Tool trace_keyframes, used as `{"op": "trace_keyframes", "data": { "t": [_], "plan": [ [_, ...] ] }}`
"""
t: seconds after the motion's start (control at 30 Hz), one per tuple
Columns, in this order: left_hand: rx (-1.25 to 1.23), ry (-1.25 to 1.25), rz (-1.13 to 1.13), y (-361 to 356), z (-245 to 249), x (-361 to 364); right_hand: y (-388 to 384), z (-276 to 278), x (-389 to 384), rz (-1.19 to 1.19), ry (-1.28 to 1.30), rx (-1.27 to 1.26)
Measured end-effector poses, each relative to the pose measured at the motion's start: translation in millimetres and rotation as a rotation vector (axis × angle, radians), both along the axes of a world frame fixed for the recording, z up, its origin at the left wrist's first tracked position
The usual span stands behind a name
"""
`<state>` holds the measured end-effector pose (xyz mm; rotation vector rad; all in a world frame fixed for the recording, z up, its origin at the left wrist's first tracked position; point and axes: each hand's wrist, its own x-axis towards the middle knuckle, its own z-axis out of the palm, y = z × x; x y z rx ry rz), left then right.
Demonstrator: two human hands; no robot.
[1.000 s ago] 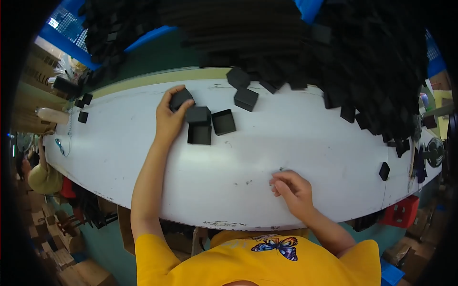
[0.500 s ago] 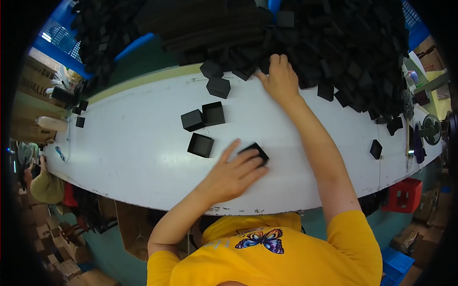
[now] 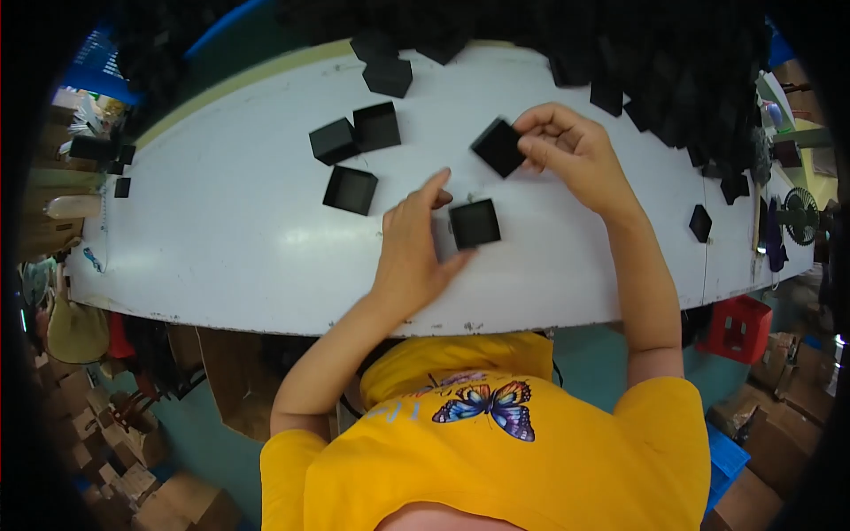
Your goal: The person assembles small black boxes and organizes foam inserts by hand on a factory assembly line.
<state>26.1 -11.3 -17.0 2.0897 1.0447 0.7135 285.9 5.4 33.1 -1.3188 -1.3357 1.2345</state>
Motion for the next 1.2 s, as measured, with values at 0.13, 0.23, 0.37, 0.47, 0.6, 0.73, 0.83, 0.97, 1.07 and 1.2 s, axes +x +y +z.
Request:
{"op": "trace_keyframes", "data": {
  "t": [0.13,0.23,0.37,0.47,0.6,0.73,0.83,0.97,1.07,1.2],
  "plan": [
    [-0.129,-0.137,-0.039,10,-6,5,-21,-2,-19,0.167,0.032,-0.139],
    [0.012,0.007,-0.088,10,4,4,-22,-8,-27,0.181,-0.202,0.034],
    [0.083,0.005,-0.111,9,4,4,-24,-1,-25,0.274,-0.393,0.116],
    [0.145,-0.012,-0.142,10,2,5,-24,8,-29,0.31,-0.515,0.173],
    [0.18,-0.033,-0.168,11,-3,3,-23,10,-34,0.347,-0.597,0.193],
    [0.167,-0.008,-0.172,12,-1,4,-18,0,-33,0.295,-0.431,0.033],
    [0.192,0.005,-0.18,11,-2,3,-18,-8,-28,0.292,-0.372,-0.015],
    [0.16,-0.015,-0.159,8,-4,5,-28,-23,-30,0.189,-0.32,0.071],
    [0.103,-0.038,-0.111,6,-7,4,-40,-20,-40,0.107,-0.445,0.292],
    [0.168,-0.018,-0.108,6,-9,4,-52,-16,-46,0.099,-0.649,0.526]
  ]
}}
